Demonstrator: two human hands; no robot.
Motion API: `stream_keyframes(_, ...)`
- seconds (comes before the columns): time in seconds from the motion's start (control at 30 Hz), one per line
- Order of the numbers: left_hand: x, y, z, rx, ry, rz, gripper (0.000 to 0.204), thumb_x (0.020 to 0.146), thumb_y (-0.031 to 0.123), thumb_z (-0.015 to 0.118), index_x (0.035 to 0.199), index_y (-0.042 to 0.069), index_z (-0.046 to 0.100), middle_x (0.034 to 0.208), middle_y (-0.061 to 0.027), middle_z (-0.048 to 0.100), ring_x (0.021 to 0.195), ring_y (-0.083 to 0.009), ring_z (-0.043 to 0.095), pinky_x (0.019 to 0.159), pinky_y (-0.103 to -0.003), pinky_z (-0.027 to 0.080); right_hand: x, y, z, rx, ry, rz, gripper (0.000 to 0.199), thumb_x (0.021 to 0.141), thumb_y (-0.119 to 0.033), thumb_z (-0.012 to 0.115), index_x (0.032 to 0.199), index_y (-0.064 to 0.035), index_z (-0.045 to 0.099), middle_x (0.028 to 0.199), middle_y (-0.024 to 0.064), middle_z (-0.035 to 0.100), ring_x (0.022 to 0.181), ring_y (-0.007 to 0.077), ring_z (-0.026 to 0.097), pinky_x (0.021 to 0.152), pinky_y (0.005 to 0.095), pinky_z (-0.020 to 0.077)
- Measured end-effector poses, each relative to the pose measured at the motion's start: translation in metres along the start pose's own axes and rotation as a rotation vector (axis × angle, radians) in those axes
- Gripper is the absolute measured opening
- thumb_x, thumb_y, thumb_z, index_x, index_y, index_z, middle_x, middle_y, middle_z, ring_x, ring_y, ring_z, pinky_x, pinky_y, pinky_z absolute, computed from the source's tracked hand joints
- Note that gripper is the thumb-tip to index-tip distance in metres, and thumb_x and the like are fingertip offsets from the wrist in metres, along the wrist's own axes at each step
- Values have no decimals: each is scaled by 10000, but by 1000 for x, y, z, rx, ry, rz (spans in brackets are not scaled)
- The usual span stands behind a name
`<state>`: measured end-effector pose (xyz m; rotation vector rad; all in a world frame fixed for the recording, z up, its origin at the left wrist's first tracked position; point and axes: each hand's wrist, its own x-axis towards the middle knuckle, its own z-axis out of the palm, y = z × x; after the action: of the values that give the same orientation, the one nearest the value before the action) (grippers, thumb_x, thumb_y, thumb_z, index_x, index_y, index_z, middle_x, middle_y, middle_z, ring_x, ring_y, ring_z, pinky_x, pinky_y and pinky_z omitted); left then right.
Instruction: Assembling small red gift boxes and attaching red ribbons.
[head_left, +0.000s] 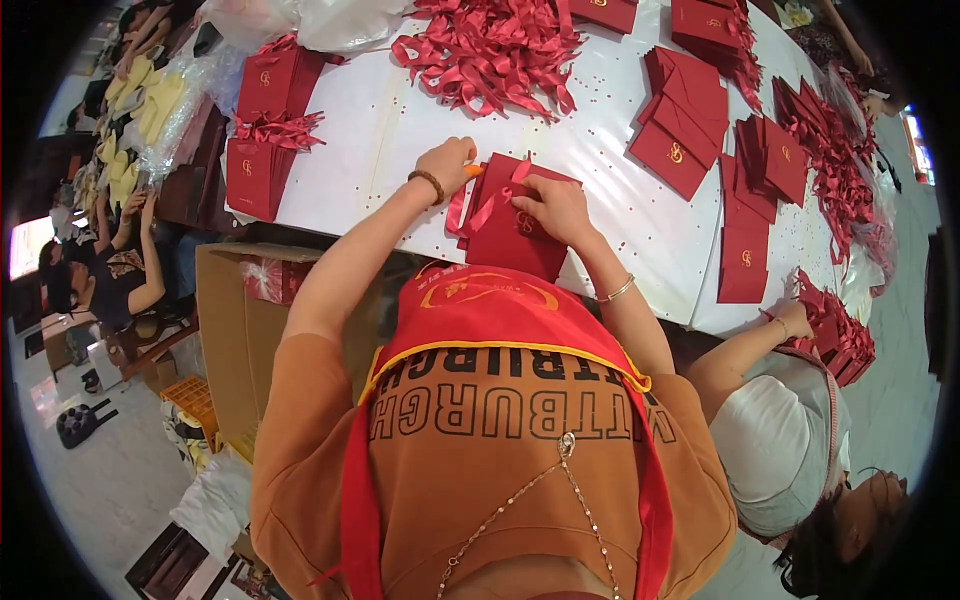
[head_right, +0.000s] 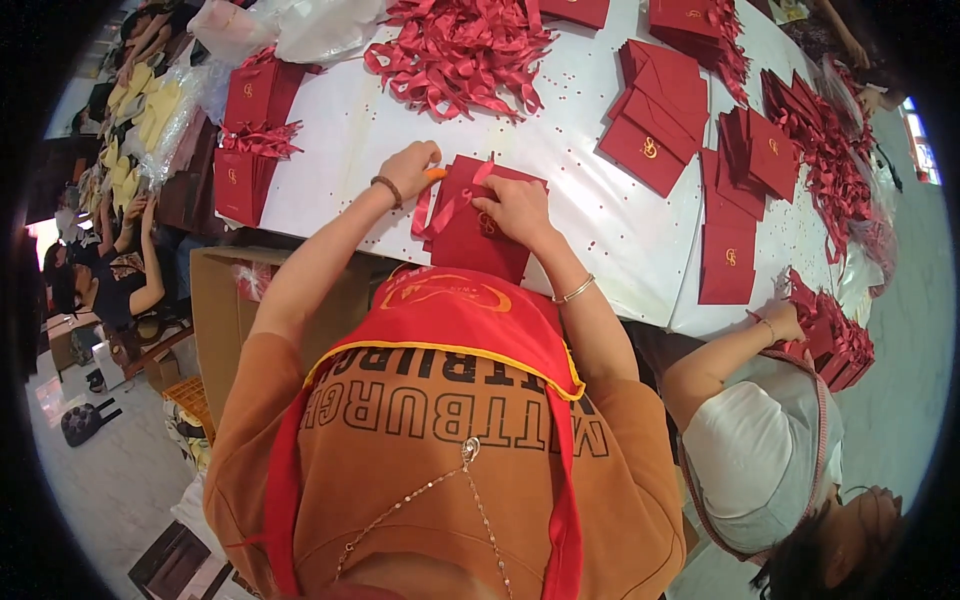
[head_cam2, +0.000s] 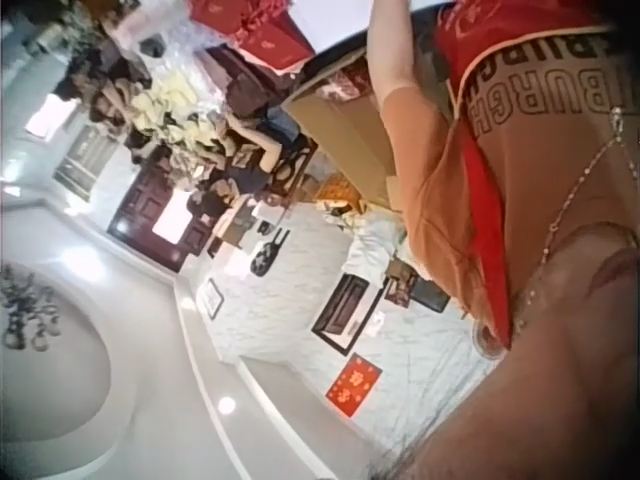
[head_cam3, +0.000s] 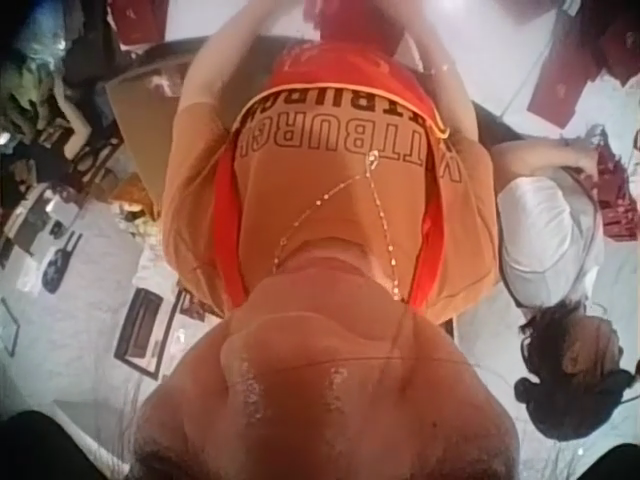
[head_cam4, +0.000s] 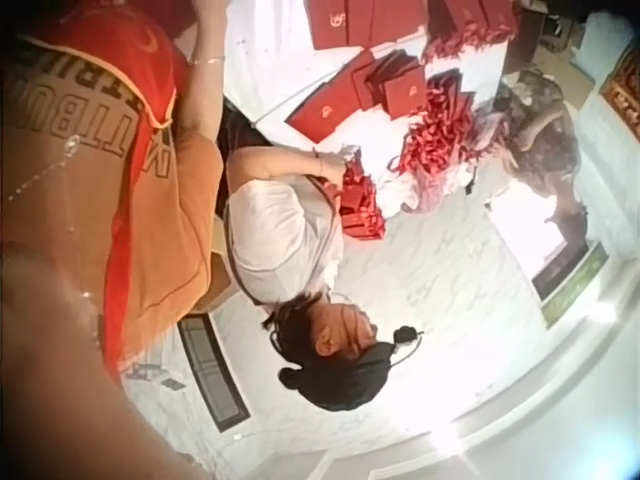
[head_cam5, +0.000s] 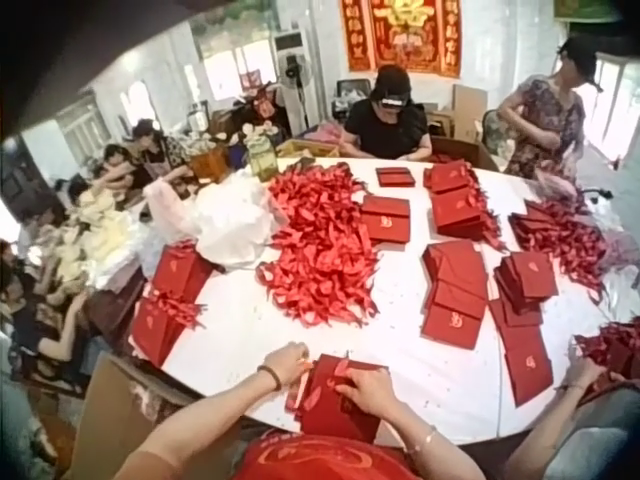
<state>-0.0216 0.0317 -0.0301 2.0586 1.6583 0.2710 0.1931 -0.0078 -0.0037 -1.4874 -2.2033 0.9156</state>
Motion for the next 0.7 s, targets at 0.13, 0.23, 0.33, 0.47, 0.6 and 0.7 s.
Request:
stream_keyframes(0.13, -8, -22, 1, -108, 18, 52, 182, 795, 217, 564, 827, 37, 563, 803, -134, 597, 756, -291, 566, 671, -357, 445, 2, 2, 3, 35, -1, 17, 282, 737, -316, 631, 907, -92, 621, 747, 98, 632, 708, 263, 602, 630, 383, 435)
stream_keyframes(0.23, -27, -27, -14, -200, 31, -60, 193, 809, 209, 541, 894, 37, 553, 834, -150, 591, 783, -303, 571, 693, -372, 450, 4, 9, 9, 66, 30, -13, 298, 729, -319, 637, 912, -84, 620, 749, 108, 630, 706, 270, 600, 629, 390, 437)
stream_keyframes(0.33, -42, -23, -8, -216, 177, -1, 172, 798, 162, 552, 911, 32, 553, 830, -136, 594, 783, -294, 572, 705, -366, 455, 7, 10, 8, 54, -14, 48, 307, 722, -322, 644, 918, -87, 621, 753, 110, 631, 711, 276, 601, 632, 393, 442)
stream_keyframes(0.47, -53, -39, 10, -230, 289, 0, 185, 764, 78, 590, 938, 16, 579, 792, -127, 596, 766, -250, 588, 719, -309, 466, 12, 7, 8, 45, -25, 71, 311, 715, -329, 650, 917, -94, 623, 759, 105, 632, 716, 278, 603, 634, 392, 447)
stream_keyframes(0.6, -54, -58, 0, -658, 269, -188, 154, 792, 78, 577, 926, 20, 625, 831, -57, 629, 780, -118, 577, 687, -261, 449, 23, -5, 7, 1, -50, 24, 315, 715, -343, 647, 928, -111, 624, 778, 98, 637, 736, 276, 604, 637, 392, 445)
stream_keyframes(0.7, -53, -32, -49, -802, 277, -202, 205, 818, 82, 521, 989, 31, 623, 860, -33, 632, 742, -85, 567, 640, -249, 443, 31, -16, 16, -29, -66, 8, 311, 720, -352, 641, 923, -118, 622, 788, 96, 639, 752, 269, 604, 648, 397, 430)
